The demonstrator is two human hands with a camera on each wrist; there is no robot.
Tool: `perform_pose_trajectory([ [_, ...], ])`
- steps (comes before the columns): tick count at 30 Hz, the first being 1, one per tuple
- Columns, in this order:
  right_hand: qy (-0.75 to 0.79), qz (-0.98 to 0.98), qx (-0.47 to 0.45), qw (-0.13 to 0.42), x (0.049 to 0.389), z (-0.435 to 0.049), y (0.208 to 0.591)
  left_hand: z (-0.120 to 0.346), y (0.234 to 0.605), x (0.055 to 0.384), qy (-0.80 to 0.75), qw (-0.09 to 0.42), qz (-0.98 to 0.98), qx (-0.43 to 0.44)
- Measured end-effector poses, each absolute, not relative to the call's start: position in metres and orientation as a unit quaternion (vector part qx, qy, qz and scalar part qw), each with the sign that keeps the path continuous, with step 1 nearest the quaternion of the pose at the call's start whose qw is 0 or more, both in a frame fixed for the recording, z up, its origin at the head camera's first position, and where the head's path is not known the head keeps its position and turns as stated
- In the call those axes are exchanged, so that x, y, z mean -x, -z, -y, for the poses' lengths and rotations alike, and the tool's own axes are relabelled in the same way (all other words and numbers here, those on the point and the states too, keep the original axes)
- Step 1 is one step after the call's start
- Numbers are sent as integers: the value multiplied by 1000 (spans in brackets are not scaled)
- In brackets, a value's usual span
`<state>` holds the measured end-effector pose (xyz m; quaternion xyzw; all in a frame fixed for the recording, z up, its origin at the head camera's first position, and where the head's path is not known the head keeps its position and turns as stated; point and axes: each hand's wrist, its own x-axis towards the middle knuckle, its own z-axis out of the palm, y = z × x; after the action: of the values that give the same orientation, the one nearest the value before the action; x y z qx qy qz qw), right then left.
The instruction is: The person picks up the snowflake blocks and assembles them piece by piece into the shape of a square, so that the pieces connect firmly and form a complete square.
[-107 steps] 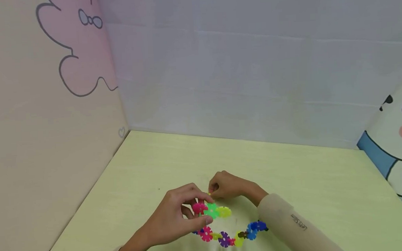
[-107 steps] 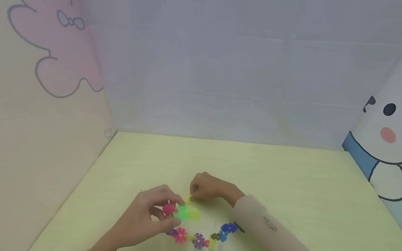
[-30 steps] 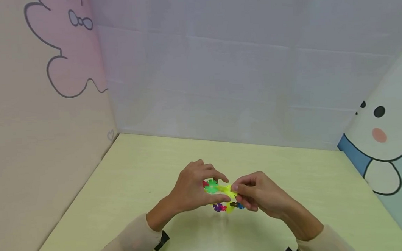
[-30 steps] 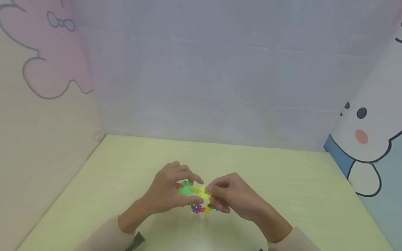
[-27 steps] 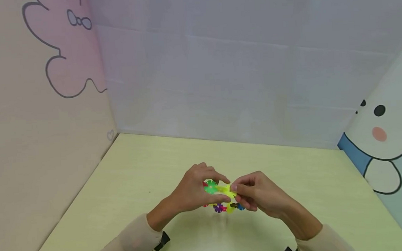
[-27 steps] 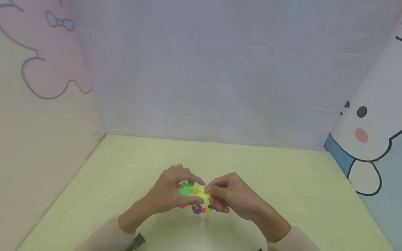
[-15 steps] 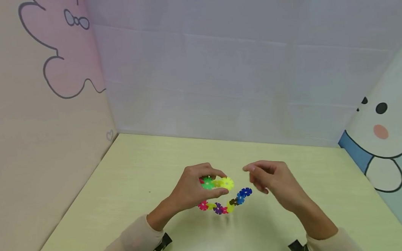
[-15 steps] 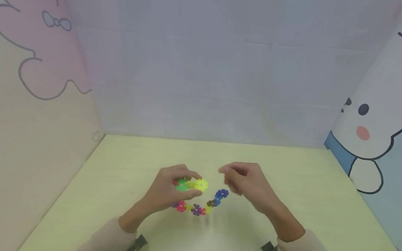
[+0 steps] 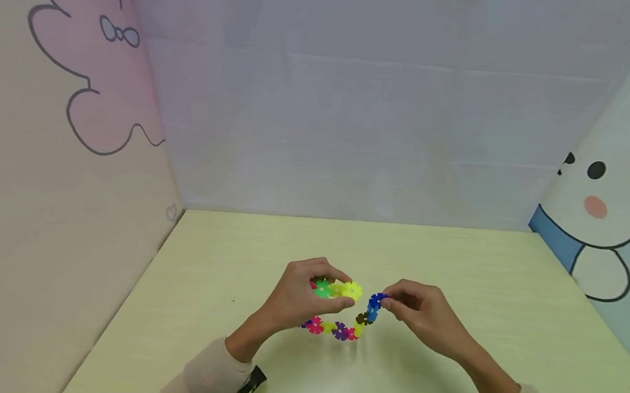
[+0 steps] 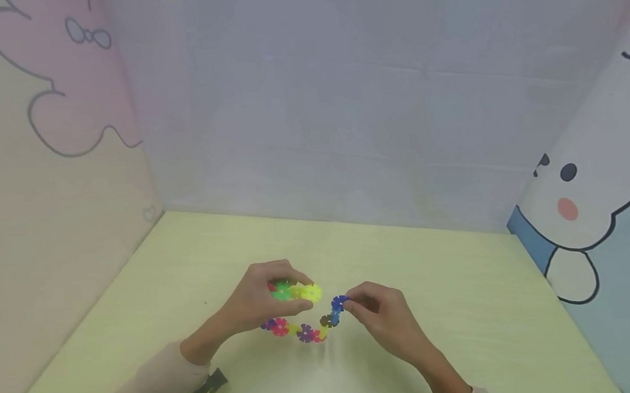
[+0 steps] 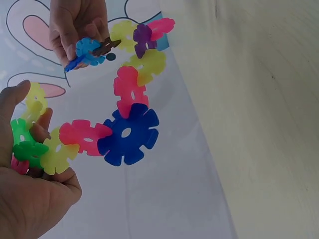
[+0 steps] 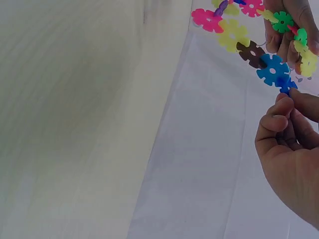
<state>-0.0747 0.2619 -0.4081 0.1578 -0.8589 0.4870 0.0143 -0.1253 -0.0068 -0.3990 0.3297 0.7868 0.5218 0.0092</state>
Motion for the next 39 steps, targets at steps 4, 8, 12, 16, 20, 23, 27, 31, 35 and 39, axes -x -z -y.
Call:
perform_pose_trajectory([
  [4,-485,855,-173,51,72,-259,405,7,401,125,-519,37,-786,-334],
  [8,-477,852,-202,79,70,-256,406,6,403,124,-516,57,-785,-337],
  [12,-471,853,-204,100,67,-255,408,4,405,123,-512,59,-786,-340],
  [16,-478,848,-201,111,66,-255,407,3,405,122,-514,51,-787,-338],
  [20,-483,843,-203,121,65,-254,408,1,403,121,-520,51,-784,-335],
  [23,-489,838,-206,128,64,-253,408,-2,402,120,-525,50,-779,-338],
  [27,-493,832,-214,136,64,-251,407,-5,404,119,-525,40,-777,-345],
  [31,-496,826,-219,153,63,-249,407,-7,406,118,-535,40,-772,-342],
  [35,-506,813,-226,182,63,-244,408,-10,408,117,-547,42,-767,-332],
  [39,-507,808,-223,202,64,-239,408,-11,409,118,-551,41,-771,-316],
])
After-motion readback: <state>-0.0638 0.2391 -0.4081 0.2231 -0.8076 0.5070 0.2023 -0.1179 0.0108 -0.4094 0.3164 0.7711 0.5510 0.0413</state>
